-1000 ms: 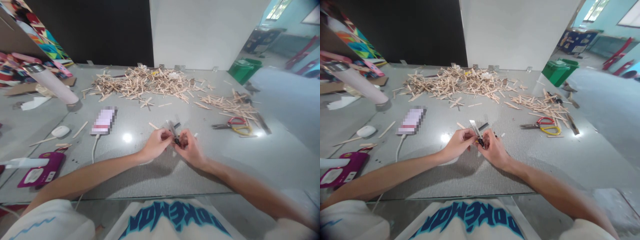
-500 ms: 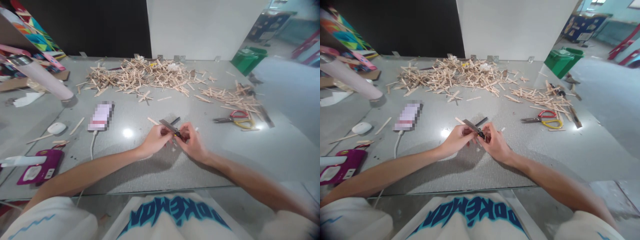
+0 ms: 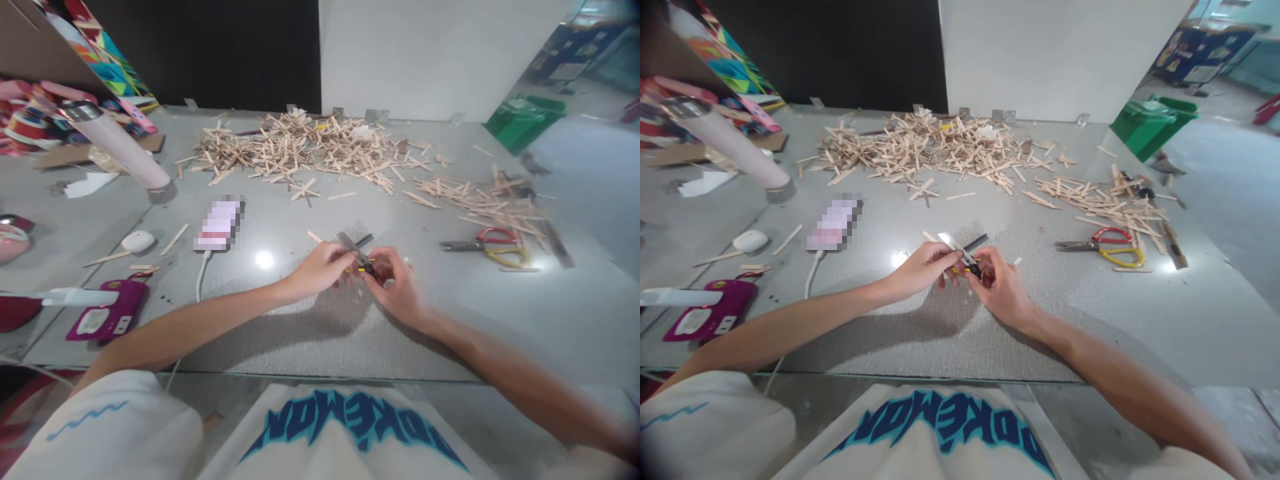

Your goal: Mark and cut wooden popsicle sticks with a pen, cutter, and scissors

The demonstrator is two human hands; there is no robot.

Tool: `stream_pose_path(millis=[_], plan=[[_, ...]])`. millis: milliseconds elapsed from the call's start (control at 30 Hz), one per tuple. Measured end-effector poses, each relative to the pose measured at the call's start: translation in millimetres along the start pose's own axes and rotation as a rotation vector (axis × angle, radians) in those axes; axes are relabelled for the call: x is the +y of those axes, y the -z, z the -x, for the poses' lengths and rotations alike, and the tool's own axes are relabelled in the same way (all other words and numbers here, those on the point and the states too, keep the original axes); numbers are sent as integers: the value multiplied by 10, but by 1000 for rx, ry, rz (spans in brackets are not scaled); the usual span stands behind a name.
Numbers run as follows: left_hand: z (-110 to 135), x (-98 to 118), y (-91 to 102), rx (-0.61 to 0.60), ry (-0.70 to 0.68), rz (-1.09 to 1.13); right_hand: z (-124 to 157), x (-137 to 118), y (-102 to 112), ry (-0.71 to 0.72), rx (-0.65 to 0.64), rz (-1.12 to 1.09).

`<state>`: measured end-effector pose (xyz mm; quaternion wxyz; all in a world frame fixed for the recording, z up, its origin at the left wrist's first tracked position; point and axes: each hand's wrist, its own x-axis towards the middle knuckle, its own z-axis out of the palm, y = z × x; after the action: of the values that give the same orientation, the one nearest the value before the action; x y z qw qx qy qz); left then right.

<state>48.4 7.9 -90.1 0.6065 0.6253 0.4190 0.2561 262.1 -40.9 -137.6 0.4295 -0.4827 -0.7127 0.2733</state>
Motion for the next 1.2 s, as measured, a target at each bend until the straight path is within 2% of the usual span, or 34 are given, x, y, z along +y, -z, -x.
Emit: stream_pose_path(millis=[533, 867, 1067, 1200], plan=[[-5, -18, 15, -11, -32, -9, -43, -26, 30, -10, -57, -129], [8, -26, 33, 18, -50, -27, -57, -13, 34, -49, -71, -161], [-5, -22, 6, 49, -15, 45, -89, -26, 58, -83, -92, -220], [-13, -21, -9, 72, -61, 69, -99, -43, 72, -92, -104, -252]])
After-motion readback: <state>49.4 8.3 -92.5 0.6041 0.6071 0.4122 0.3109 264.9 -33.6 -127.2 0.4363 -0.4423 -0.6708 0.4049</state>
